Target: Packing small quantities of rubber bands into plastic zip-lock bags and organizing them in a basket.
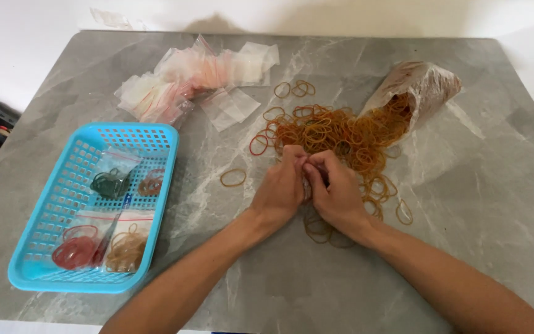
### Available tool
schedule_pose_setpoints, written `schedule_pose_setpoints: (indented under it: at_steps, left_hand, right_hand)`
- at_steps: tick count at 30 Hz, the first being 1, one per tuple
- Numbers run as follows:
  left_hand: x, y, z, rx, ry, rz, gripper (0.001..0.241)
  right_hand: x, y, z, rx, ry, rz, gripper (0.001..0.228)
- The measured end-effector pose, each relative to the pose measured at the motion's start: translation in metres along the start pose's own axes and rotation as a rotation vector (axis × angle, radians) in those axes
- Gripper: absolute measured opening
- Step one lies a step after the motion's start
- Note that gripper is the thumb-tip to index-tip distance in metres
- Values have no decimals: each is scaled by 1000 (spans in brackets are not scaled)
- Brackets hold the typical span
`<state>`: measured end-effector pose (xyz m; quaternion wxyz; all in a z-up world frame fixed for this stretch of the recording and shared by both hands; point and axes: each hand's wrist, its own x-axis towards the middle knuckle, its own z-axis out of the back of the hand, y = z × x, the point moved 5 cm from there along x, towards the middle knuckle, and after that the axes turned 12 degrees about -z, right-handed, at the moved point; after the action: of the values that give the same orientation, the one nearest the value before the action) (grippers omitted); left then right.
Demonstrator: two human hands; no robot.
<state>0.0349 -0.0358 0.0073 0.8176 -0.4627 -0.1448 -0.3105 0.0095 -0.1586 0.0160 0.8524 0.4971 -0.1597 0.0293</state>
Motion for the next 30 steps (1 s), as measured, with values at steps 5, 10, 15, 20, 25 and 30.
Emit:
schedule_pose_setpoints:
  at_steps: [5, 10, 15, 20, 25, 30]
  left_hand:
    - [-3, -8, 8, -52, -85, 36, 13]
    - [-5, -4, 19, -36, -274, 64, 18]
    - [-2, -10, 17, -61, -240, 51, 21]
    - [-3, -11, 13, -68, -173, 73, 20]
    - [-5, -6, 12, -198, -204, 89, 18]
    - [-3, 1, 12, -230, -237, 93, 19]
  right_hand:
    - [1, -10, -8, 187, 29, -171, 9]
    - [-6, 3, -6, 144, 85, -257, 28]
    - [-3, 5, -2, 89, 36, -218, 36]
    - [-3, 1, -3, 12, 11, -145, 34]
    - [1, -17, -2, 133, 9, -116, 40]
    - [5, -12, -1, 289, 47, -79, 43]
